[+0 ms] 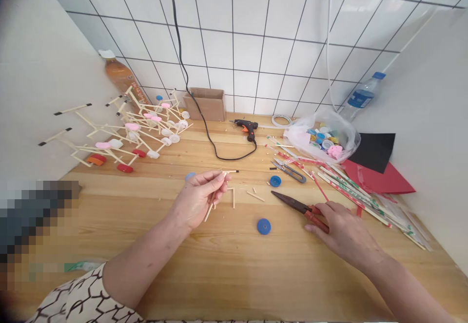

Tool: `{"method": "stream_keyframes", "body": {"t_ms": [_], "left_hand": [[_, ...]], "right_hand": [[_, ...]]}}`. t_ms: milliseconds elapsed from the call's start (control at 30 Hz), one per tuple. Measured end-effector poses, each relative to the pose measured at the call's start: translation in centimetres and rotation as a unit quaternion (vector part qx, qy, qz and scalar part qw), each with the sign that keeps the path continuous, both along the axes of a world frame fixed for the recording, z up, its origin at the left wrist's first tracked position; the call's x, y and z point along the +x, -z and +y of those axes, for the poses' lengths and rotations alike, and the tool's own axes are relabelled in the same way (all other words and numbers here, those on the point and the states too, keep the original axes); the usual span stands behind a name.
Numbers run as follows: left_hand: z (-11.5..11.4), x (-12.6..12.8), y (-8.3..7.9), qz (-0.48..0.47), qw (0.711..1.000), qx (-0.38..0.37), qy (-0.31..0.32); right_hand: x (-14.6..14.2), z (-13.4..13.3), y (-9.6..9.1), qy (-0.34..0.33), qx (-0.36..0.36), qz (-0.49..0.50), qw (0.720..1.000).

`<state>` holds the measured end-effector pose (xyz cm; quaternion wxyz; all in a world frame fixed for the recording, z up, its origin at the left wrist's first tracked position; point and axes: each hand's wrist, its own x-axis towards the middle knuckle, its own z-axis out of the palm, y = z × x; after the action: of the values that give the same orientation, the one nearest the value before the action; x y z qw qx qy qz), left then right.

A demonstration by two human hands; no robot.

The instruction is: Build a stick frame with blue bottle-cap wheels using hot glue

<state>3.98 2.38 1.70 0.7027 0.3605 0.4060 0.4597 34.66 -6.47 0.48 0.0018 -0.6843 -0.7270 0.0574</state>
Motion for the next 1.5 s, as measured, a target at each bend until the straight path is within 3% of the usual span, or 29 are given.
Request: {"method": "stream_keyframes", "body": {"t_ms": [200,333,467,567,733,900,1033,1200,1367,1500], "left_hand": [[-0.3,-0.7,0.8,-0.008,1.000,-0.019,-0.005],[-0.4,-0.5,1.6,-0.007,0.999,-0.029,0.015],[-0.4,-0.1,2.0,-0.005,0.999,-0.036,0.032],[-0.5,0.0,2.2,-0.006,0.999,-0.035,0.037],[-0.5,0.0,2.3,-0.015,0.999,-0.028,0.037],[-0.5,0.1,2.2,-0.015,0.999,-0.030,0.035],[-0.4,0.1,2.3,-0.018,0.999,-0.030,0.035],[-0.4,0.1,2.5,-0.029,0.998,-0.028,0.040],[-0.6,0.1,2.4,-0.029,0.998,-0.021,0.042],[-0.7,0.1,2.3,-0.034,0.999,-0.012,0.038]], "right_hand": [[0.4,1.0,-0.2,-0.030,0.008,-0.001,1.000],[0.4,2.7,-1.9,-0.052,0.024,-0.031,0.998],[-1.2,6.8,-4.0,-0.048,0.042,-0.043,0.997],[-3.1,11.1,-4.6,-0.053,0.041,-0.078,0.995],[-5.3,17.7,-3.4,-0.035,0.051,-0.132,0.989],[-5.4,20.8,-1.8,-0.029,0.019,-0.178,0.983],[-5.2,21.1,-1.0,-0.042,0.018,-0.188,0.981],[-5.4,20.7,-1.3,-0.046,0.068,-0.170,0.982],[-6.5,18.5,-4.0,-0.038,0.150,-0.102,0.983],[-8.6,12.8,-7.0,-0.027,0.202,0.000,0.979]]}}
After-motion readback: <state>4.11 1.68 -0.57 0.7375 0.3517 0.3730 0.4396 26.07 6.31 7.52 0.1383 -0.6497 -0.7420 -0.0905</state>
